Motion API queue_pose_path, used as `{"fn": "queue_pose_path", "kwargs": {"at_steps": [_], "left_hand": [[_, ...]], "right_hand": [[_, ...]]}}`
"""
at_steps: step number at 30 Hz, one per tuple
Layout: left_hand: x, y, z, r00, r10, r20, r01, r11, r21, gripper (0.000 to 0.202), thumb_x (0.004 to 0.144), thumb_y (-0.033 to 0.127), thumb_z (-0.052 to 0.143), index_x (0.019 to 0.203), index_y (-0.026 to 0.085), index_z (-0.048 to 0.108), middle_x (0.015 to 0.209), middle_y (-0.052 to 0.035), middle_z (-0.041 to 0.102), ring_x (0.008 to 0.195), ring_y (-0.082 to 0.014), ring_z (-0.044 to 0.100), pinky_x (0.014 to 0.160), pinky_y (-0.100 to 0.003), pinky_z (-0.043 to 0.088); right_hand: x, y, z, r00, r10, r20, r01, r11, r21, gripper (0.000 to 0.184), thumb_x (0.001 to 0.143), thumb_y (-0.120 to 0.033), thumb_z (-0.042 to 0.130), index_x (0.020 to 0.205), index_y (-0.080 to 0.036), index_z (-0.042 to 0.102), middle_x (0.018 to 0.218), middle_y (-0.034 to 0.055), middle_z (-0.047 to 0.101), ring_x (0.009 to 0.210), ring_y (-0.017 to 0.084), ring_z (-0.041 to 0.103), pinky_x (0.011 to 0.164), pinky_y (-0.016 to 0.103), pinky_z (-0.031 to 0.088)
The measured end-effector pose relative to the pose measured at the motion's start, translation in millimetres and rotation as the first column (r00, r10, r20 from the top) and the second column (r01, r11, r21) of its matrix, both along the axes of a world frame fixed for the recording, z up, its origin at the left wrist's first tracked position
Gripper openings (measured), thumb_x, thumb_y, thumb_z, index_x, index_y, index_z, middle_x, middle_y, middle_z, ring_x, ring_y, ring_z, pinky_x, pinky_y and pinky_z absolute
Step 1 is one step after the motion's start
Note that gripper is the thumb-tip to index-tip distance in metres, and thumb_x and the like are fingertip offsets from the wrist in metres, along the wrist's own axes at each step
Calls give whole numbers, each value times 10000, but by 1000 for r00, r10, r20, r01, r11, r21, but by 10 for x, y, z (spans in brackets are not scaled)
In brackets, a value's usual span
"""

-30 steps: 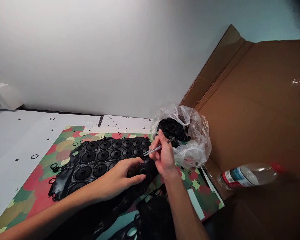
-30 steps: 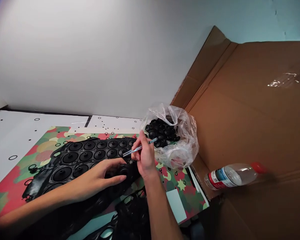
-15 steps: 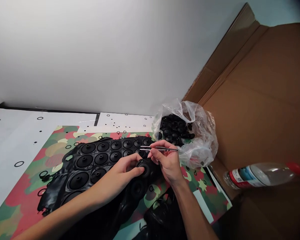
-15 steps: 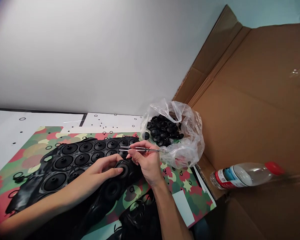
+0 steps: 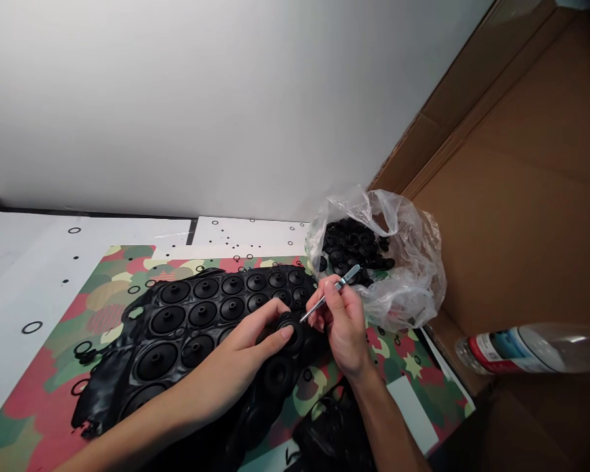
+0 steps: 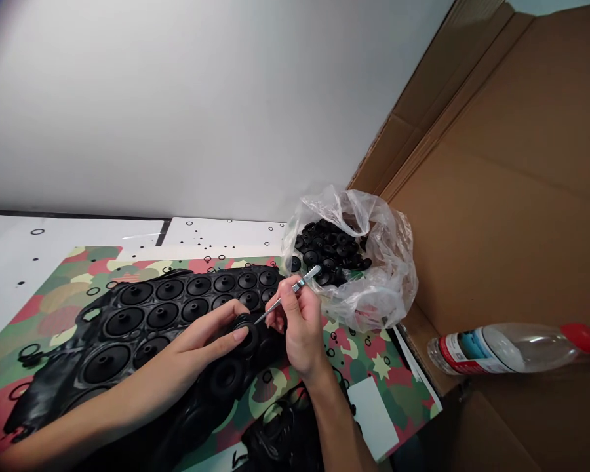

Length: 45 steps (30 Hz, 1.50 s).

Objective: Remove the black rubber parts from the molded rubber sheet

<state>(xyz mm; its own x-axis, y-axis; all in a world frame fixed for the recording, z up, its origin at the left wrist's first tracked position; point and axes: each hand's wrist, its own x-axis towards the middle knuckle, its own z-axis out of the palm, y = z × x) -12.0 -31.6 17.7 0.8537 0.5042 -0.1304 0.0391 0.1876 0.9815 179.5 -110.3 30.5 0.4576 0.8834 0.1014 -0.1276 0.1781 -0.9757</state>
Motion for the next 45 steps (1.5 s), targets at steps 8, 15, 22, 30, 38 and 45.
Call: {"fn": "queue_pose_path", "kwargs": {"at_steps": [8,15,22,30,38,45], "left_hand": [[10,27,103,999,-44,22,42,996,74,347,1093,626,664,1230,307,682,1285,-13,716,1302,-267,606,1117,-340,466],[23,32,140,997,-73,19,71,993,95,360,1116,624,626,1279,306,671,1387,-22,714,1285,-256,609,1136,-346,450],[31,44,173,998,-64,-3,64,993,95,381,1091,640,655,1270,306,699,1331,-28,737,1209,-265,629,1096,-357,486],[11,31,170,998,-70,4,70,995,75,368,1086,628,675,1265,308,698,1369,-33,732,1322,-286,622,1142,-364,494],[11,38,173,997,-73,1,73,993,94,375,1100,617,658,1305,309,716,1360,-30,735,1281,-274,629,1165,-377,488],[5,36,174,998,-65,-22,66,995,80,418,1086,644,662,1315,298,714,1312,-38,740,1253,-285,633,1142,-394,511]], "right_hand": [[32,31,-29,999,43,8,-42,996,-76,471,1056,-670,736,922,-243,587,706,-24,700,554,108,597,499,199,410],[20,25,-22,998,56,-14,-57,997,-52,415,1091,-635,694,984,-257,560,671,-35,700,522,114,571,478,195,394],[23,12,2,998,56,-22,-58,996,-64,436,1064,-664,717,975,-263,572,640,-34,695,516,123,585,472,195,397],[23,18,19,998,50,-36,-52,996,-74,468,1020,-689,752,940,-257,593,644,-22,696,512,124,573,461,200,380],[28,11,6,999,50,0,-50,997,-60,456,1046,-674,743,947,-254,594,649,-25,697,498,113,549,457,203,361],[27,7,25,999,47,-14,-48,997,-59,459,1029,-681,756,947,-255,604,650,-25,691,510,122,573,453,205,371]]}}
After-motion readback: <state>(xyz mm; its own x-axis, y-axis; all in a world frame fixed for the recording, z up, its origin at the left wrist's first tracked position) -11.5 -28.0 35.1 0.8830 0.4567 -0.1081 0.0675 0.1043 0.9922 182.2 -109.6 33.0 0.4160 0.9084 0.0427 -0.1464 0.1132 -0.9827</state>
